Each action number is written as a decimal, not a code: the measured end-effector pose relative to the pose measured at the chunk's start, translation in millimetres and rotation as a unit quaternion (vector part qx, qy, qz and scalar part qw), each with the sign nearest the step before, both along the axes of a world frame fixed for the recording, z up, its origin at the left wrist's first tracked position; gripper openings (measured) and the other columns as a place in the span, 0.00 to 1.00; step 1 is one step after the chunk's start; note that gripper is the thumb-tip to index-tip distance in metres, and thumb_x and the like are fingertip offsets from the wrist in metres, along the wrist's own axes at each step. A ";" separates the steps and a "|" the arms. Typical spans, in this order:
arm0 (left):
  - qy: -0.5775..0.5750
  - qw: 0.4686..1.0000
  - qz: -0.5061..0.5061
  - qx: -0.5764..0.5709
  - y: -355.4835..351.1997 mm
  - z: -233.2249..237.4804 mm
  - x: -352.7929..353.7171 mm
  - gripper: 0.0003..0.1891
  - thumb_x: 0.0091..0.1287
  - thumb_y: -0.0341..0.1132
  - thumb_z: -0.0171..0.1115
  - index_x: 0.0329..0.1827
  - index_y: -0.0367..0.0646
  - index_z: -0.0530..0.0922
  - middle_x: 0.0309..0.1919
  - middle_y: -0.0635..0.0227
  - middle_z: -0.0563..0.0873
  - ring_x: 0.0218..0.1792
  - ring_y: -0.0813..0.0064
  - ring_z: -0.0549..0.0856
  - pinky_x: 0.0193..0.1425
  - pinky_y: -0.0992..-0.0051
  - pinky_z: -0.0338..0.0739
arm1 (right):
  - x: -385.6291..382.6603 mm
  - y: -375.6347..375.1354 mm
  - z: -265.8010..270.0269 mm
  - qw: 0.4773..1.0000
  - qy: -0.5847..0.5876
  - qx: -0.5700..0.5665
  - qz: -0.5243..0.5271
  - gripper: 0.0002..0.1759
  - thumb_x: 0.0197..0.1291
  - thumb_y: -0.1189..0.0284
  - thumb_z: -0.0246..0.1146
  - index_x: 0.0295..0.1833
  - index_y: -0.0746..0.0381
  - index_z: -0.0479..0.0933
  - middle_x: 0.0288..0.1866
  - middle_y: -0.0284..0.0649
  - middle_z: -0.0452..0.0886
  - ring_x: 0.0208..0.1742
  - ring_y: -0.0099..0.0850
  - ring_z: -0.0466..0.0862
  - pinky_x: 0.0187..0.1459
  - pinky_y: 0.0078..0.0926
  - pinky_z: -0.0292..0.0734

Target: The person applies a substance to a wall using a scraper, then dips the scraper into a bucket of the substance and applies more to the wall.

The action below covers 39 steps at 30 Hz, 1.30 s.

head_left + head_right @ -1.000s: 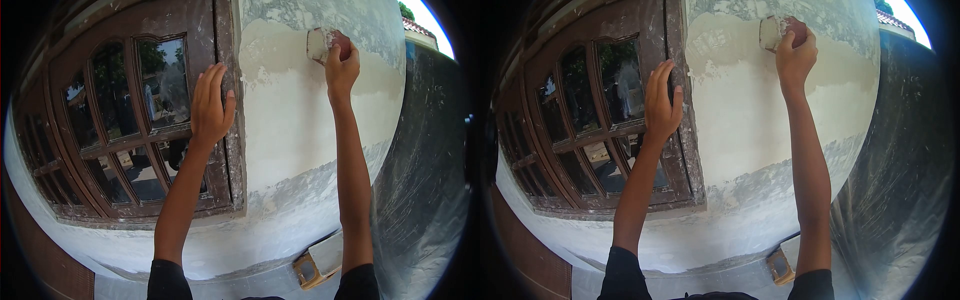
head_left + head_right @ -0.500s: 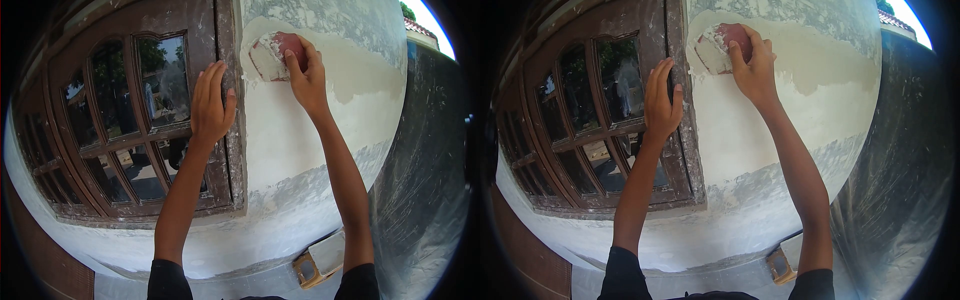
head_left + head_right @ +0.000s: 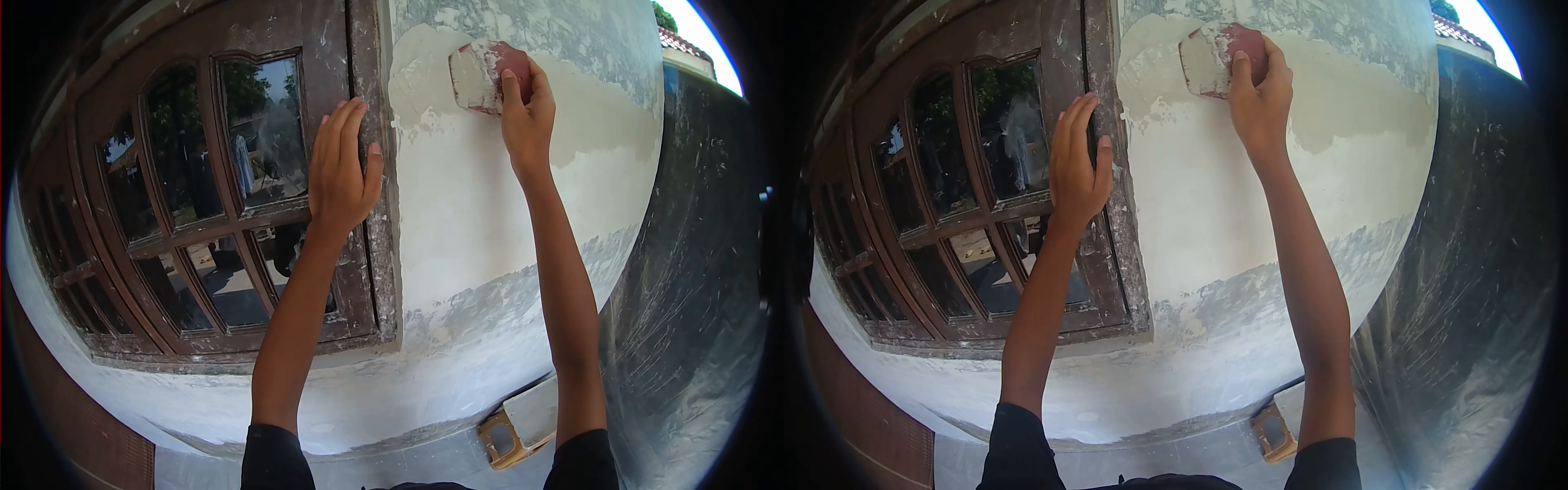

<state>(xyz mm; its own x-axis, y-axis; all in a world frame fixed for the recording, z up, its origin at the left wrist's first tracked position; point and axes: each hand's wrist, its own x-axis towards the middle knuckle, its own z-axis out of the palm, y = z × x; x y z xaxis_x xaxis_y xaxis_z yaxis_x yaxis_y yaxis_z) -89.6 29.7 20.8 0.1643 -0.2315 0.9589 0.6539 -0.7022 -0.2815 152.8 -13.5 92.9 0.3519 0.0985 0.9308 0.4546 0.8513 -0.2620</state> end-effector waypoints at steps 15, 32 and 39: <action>-0.003 1.000 0.002 0.007 0.8 0.3 0.1 0.26 0.73 0.30 0.57 0.74 0.34 0.70 0.70 0.50 0.77 0.73 0.48 0.75 0.81 0.49 0.63 | 25.7 -2.6 3.6 0.987 0.016 0.063 -0.150 0.24 0.72 0.68 0.61 0.68 0.70 0.74 0.50 0.48 0.87 0.55 0.38 0.80 0.61 0.36 0.76; -0.009 1.000 -0.018 -0.008 -1.7 -0.6 1.6 0.26 0.72 0.27 0.56 0.74 0.34 0.70 0.71 0.51 0.77 0.75 0.49 0.73 0.83 0.49 0.59 | -36.8 -12.9 -20.7 0.986 -0.158 -0.002 -0.054 0.23 0.74 0.64 0.62 0.70 0.60 0.75 0.48 0.44 0.82 0.49 0.34 0.73 0.64 0.33 0.62; -0.006 1.000 0.001 -0.001 -0.3 -0.1 0.4 0.27 0.72 0.30 0.57 0.74 0.34 0.70 0.70 0.51 0.76 0.74 0.50 0.74 0.82 0.49 0.63 | -20.5 5.3 -9.8 0.994 -0.106 0.015 0.006 0.23 0.74 0.65 0.62 0.70 0.60 0.75 0.48 0.43 0.83 0.50 0.33 0.74 0.65 0.33 0.59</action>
<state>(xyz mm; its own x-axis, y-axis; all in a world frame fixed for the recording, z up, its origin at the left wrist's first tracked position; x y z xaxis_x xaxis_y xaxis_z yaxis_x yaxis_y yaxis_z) -89.1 29.4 20.7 0.1530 -0.2300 0.9611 0.6586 -0.7014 -0.2727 132.3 -8.2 83.1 0.1474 0.0715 0.9865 0.4872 0.8627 -0.1353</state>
